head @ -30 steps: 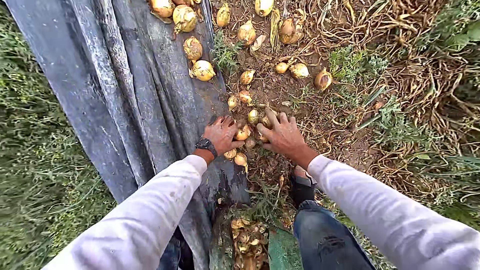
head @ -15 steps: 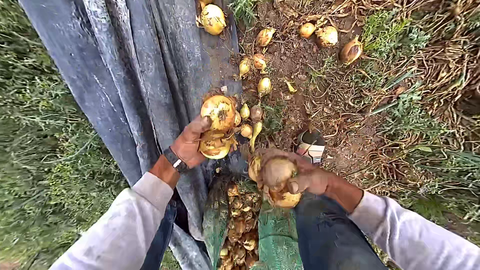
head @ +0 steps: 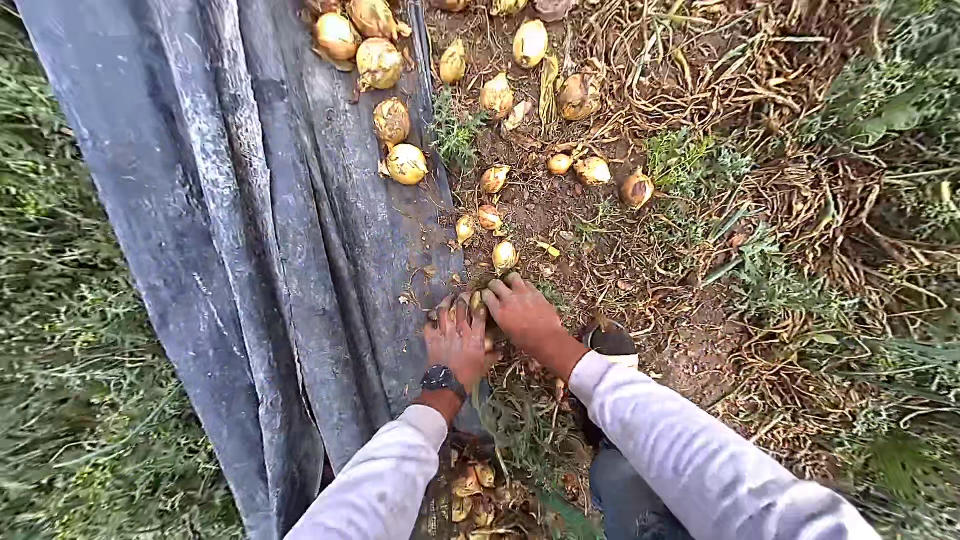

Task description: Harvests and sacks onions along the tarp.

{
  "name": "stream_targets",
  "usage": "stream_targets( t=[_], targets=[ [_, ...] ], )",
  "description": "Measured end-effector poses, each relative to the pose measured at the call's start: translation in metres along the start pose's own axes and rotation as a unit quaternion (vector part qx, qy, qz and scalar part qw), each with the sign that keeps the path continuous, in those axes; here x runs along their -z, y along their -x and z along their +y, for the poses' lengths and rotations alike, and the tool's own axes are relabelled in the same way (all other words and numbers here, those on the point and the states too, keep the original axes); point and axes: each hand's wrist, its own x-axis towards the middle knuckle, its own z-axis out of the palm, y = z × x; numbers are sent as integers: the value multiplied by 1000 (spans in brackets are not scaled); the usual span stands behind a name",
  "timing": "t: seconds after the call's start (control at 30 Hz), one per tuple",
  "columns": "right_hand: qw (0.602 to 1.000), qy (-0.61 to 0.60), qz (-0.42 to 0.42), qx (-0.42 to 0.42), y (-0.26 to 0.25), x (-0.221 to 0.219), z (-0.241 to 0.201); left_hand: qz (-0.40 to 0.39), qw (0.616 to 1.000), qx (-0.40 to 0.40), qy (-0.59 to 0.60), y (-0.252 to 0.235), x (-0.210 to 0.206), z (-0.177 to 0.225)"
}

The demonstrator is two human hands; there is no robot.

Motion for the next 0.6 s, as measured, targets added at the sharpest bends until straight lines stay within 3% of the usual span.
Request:
stream_targets(
  t=[0.13, 0.2, 0.27, 0.3, 0.37, 0.4, 0.43, 0.47, 0.5, 0.53, 0.57, 0.6],
  targets=[
    [992, -29, -108, -59, -17, 14, 23, -74, 997, 31, -3, -9, -1, 4],
    [987, -99, -68, -111, -2, 34, 36, -102, 995, 5, -18, -13, 0, -3],
    [950, -266, 48, -155, 22, 72, 65, -136, 990, -23, -41, -19, 7, -6],
    [883, -414, 141, -170, 37, 96, 83, -152, 986, -35, -52, -22, 10, -6],
    [622, -674, 357, -176, 52, 151, 108, -180, 980, -53, -69, -24, 15, -7],
    [526, -706, 428, -205, 50, 181, 119, -184, 978, -64, -78, -20, 14, -9],
    [517, -670, 475, -242, 45, 199, 131, -184, 976, -76, -84, -15, 10, -13],
    [597, -573, 489, -276, 37, 198, 146, -180, 976, -86, -90, -11, 8, -15],
    [717, -429, 454, -309, 26, 185, 161, -186, 973, -93, -98, -10, 7, -16],
    [817, -276, 369, -348, 12, 169, 174, -189, 971, -99, -106, -8, 6, -17],
    [875, -167, 266, -367, -5, 151, 180, -200, 968, -102, -116, -7, 8, -15],
    [904, -102, 182, -373, -22, 133, 182, -214, 964, -102, -123, -7, 11, -14]
  ],
)
